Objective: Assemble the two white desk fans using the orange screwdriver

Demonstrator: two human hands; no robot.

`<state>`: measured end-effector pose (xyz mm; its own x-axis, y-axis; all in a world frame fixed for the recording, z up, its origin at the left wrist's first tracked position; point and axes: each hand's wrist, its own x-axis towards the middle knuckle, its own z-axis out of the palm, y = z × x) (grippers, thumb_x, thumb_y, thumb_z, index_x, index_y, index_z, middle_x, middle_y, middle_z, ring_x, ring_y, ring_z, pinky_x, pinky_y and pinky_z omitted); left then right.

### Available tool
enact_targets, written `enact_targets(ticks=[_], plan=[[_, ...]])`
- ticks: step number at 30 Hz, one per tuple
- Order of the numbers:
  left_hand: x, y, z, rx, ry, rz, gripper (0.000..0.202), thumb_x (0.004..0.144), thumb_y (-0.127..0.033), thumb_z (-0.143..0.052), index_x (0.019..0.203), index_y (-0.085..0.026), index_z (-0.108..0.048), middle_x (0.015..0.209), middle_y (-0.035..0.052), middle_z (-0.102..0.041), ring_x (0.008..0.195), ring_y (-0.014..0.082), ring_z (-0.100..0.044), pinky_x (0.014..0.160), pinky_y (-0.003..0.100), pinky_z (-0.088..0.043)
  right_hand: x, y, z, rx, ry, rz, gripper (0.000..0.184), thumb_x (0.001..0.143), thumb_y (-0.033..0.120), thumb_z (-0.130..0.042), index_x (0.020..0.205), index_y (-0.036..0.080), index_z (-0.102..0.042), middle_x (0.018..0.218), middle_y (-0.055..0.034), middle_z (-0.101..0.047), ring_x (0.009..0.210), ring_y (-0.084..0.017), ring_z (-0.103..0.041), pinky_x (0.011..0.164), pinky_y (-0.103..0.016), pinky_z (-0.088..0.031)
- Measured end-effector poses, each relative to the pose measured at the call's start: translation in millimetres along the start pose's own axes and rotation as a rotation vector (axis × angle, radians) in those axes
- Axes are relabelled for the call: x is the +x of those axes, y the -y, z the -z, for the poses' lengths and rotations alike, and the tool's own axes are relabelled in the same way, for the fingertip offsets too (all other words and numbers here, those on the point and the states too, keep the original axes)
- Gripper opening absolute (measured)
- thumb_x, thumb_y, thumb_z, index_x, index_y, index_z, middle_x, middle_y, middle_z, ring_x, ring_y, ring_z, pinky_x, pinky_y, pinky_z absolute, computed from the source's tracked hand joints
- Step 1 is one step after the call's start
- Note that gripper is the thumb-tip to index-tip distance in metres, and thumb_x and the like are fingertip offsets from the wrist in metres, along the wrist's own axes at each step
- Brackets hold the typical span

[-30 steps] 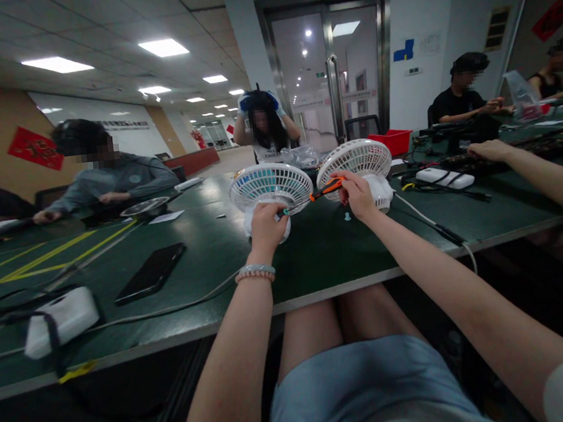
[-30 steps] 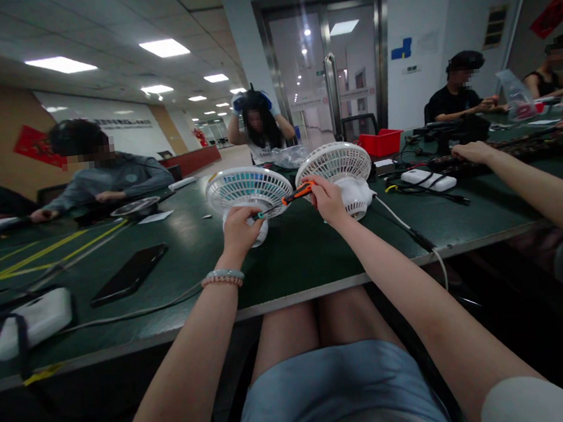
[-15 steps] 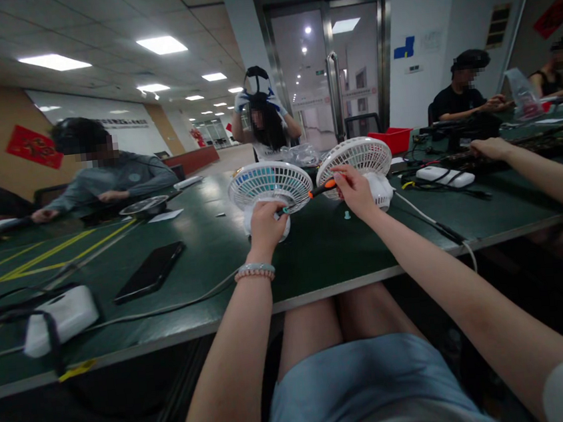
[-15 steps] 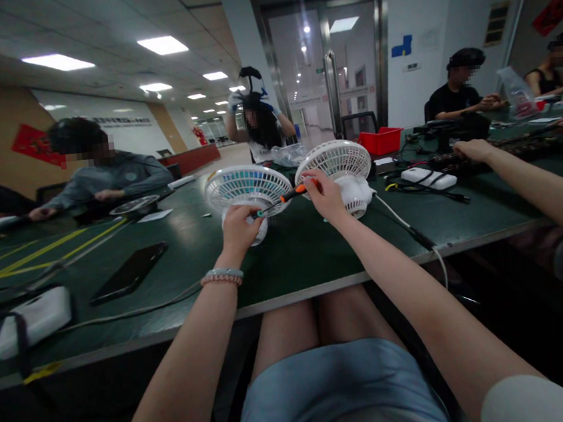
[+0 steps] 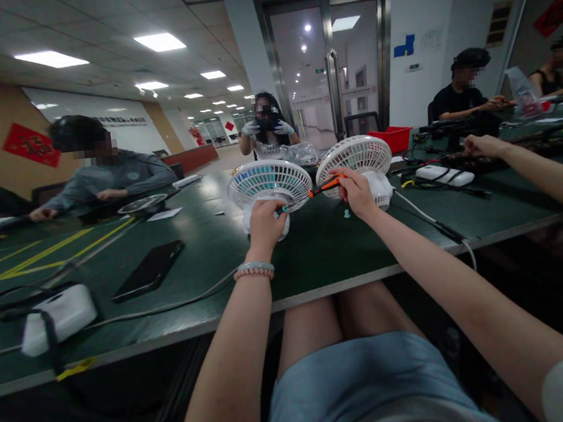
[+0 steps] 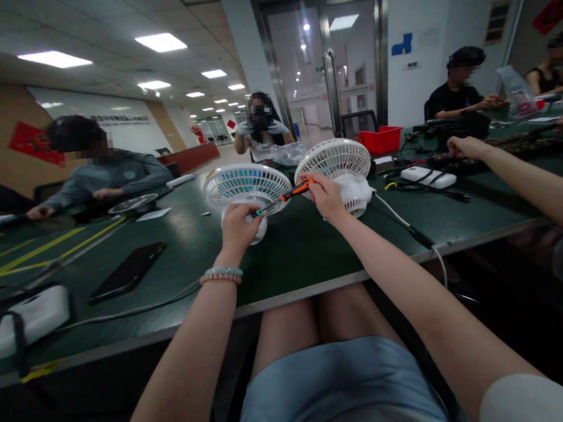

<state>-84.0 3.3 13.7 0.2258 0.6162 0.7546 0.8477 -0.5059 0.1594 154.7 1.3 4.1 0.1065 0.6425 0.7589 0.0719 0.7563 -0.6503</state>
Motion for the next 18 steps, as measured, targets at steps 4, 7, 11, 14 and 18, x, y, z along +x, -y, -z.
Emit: enact_targets(ticks=[4,7,11,14,18], plan=[[-0.1,0.3,-0.2,-0.009,-0.006,-0.014,0.017,0.07,-0.02,-0.061,0.086,-0.02,-0.066,0.086,0.0046,-0.066,0.092,0.0212,-0.055,0.085,0.034,-0.046,-0.6,3.6,0.0,-0.055,-0.027,0.007,0.037,0.085,0.051,-0.043,0.096,0.019,-0.059,0.05,0.0052,-0.044,0.045,-0.01,-0.043,0.046,-0.023,-0.035],[-0.1,-0.8,0.2,-0.001,0.007,-0.009,0.017,0.071,-0.02,-0.06,0.086,-0.02,-0.066,0.085,0.0044,-0.066,0.092,0.0214,-0.055,0.085,0.035,-0.046,-1.4,8.2,0.7,-0.134,-0.04,0.025,0.042,0.084,0.057,-0.042,0.09,0.019,-0.06,0.055,0.0028,-0.049,0.051,-0.011,-0.047,0.05,-0.024,-0.037],[-0.1,-2.3,0.7,-0.001,0.011,0.008,0.017,0.07,-0.019,-0.06,0.086,-0.02,-0.066,0.086,0.0044,-0.066,0.093,0.0214,-0.055,0.085,0.035,-0.046,-1.0,13.0,1.3,-0.212,-0.075,0.081,0.041,0.084,0.055,-0.044,0.091,0.019,-0.062,0.065,-0.0002,-0.056,0.061,-0.013,-0.05,0.056,-0.025,-0.04],[-0.2,-2.4,0.8,-0.005,0.003,0.008,0.018,0.07,-0.019,-0.061,0.087,-0.02,-0.066,0.085,0.0045,-0.066,0.093,0.0215,-0.055,0.085,0.035,-0.046,-0.3,14.0,1.2,-0.211,-0.083,0.107,0.037,0.083,0.052,-0.047,0.095,0.021,-0.063,0.068,-0.0001,-0.057,0.063,-0.014,-0.052,0.058,-0.026,-0.041],[-0.4,-1.4,0.6,-0.014,-0.003,-0.004,0.018,0.07,-0.019,-0.061,0.087,-0.02,-0.066,0.085,0.0048,-0.066,0.093,0.0215,-0.055,0.085,0.035,-0.046,-0.6,11.1,1.8,-0.165,-0.014,0.086,0.033,0.085,0.046,-0.045,0.09,0.02,-0.064,0.062,0.0009,-0.054,0.06,-0.013,-0.052,0.055,-0.026,-0.04]])
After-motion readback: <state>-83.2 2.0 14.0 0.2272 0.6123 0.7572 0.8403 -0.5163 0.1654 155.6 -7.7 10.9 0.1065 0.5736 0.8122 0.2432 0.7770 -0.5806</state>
